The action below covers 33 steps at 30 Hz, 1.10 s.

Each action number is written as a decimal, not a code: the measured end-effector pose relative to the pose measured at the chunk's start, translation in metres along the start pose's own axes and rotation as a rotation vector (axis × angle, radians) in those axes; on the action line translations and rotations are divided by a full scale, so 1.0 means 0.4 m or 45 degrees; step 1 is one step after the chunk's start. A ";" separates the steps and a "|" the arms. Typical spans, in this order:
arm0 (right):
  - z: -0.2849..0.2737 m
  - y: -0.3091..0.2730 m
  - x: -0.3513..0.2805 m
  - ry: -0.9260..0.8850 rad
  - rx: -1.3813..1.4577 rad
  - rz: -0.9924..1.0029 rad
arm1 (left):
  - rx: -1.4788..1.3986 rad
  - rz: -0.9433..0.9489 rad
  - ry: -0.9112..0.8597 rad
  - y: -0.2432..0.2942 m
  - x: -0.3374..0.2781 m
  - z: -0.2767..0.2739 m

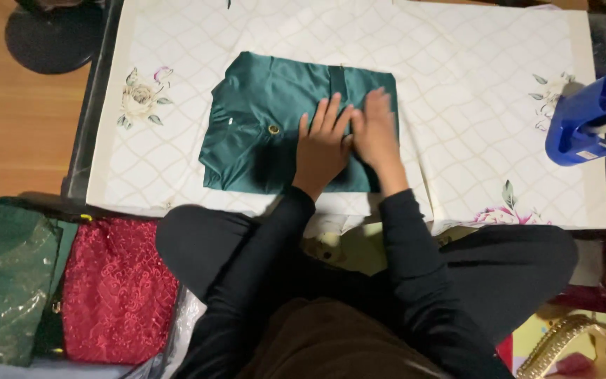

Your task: Folding a green satin garment and placing it into a clear plastic bag

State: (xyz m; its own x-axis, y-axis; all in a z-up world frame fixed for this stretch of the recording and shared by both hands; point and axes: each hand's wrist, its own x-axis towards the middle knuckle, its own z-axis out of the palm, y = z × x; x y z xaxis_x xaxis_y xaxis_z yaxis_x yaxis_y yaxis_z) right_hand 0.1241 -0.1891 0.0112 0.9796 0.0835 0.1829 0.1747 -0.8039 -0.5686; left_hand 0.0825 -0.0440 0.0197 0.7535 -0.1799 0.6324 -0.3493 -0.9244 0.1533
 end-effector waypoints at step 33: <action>0.028 -0.082 0.033 -0.233 -0.361 -0.044 | 0.237 -0.186 0.014 -0.159 0.026 0.108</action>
State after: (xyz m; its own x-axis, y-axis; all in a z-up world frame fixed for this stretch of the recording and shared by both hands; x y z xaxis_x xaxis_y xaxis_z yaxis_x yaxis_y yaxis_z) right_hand 0.1325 -0.1552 0.0232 0.9796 0.1976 0.0366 0.1990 -0.9282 -0.3144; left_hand 0.1368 -0.0016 -0.0162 0.7821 -0.0369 0.6221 -0.1277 -0.9866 0.1019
